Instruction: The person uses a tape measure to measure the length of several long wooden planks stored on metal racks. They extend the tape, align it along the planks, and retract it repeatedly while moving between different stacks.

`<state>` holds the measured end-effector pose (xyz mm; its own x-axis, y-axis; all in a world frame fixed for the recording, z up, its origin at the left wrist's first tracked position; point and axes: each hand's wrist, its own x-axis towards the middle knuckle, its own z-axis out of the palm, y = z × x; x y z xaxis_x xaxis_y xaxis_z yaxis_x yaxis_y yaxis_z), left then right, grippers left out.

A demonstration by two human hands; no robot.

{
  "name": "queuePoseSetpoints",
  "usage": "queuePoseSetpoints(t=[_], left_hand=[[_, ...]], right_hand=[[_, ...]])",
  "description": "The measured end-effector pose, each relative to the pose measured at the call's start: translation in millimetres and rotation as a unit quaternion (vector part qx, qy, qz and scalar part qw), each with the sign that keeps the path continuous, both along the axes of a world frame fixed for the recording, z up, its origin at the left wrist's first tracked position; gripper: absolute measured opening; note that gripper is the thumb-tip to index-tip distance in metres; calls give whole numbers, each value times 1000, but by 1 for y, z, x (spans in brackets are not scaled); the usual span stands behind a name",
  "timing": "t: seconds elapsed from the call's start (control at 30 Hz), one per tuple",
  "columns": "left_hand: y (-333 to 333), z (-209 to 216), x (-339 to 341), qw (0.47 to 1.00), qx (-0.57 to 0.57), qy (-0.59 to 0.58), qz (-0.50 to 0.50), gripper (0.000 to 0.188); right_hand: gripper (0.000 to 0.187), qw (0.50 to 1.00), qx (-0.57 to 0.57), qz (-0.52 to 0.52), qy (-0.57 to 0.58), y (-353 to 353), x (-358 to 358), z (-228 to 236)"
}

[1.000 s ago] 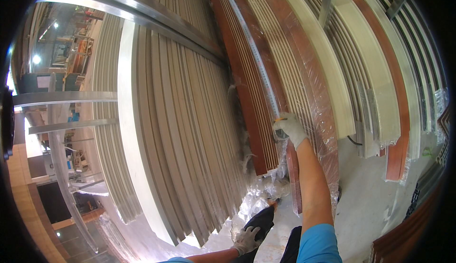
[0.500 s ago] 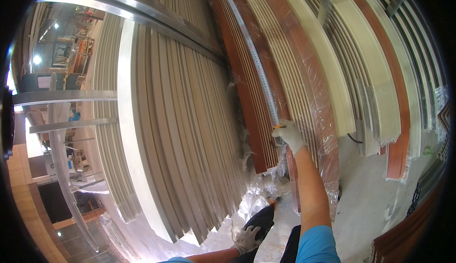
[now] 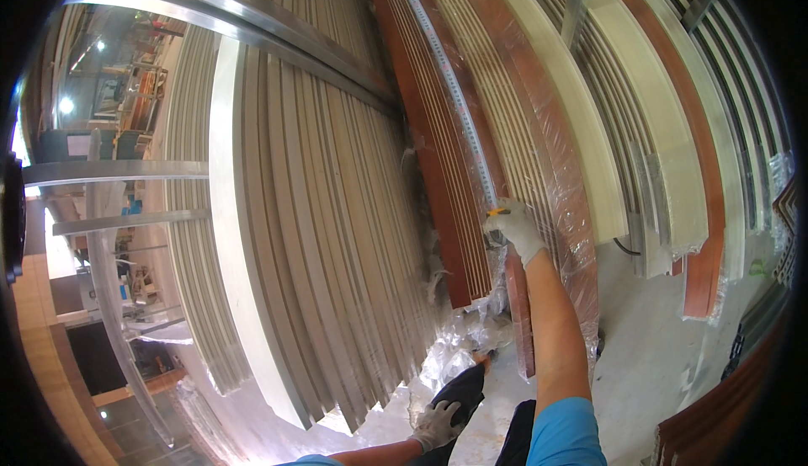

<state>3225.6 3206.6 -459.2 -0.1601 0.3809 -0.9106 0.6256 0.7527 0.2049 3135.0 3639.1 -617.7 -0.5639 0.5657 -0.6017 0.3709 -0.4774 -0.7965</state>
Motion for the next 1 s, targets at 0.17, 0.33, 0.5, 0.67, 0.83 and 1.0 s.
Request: queuePoseSetpoints(t=[0.17, 0.33, 0.5, 0.67, 0.83, 1.0], left_hand=[[-3, -2, 2, 1000, 13, 6, 1, 62], [0, 0, 0, 1000, -1, -16, 11, 65], [3, 3, -2, 1000, -6, -18, 10, 65], [1, 2, 0, 1000, 0, -9, 4, 64], [-1, 0, 4, 1000, -1, 1, -3, 63], [-1, -1, 3, 1000, 5, -9, 14, 64]], right_hand=[[61, 994, -110, -22, 18, -1, 1, 17], [57, 990, -140, 5, 21, -6, 3, 19], [44, 990, -137, -5, 37, -16, 4, 12], [44, 987, -155, 3, 51, -16, 6, 12], [47, 991, -122, -10, 58, -14, 5, 12], [62, 992, -117, 8, 45, -12, 6, 12]])
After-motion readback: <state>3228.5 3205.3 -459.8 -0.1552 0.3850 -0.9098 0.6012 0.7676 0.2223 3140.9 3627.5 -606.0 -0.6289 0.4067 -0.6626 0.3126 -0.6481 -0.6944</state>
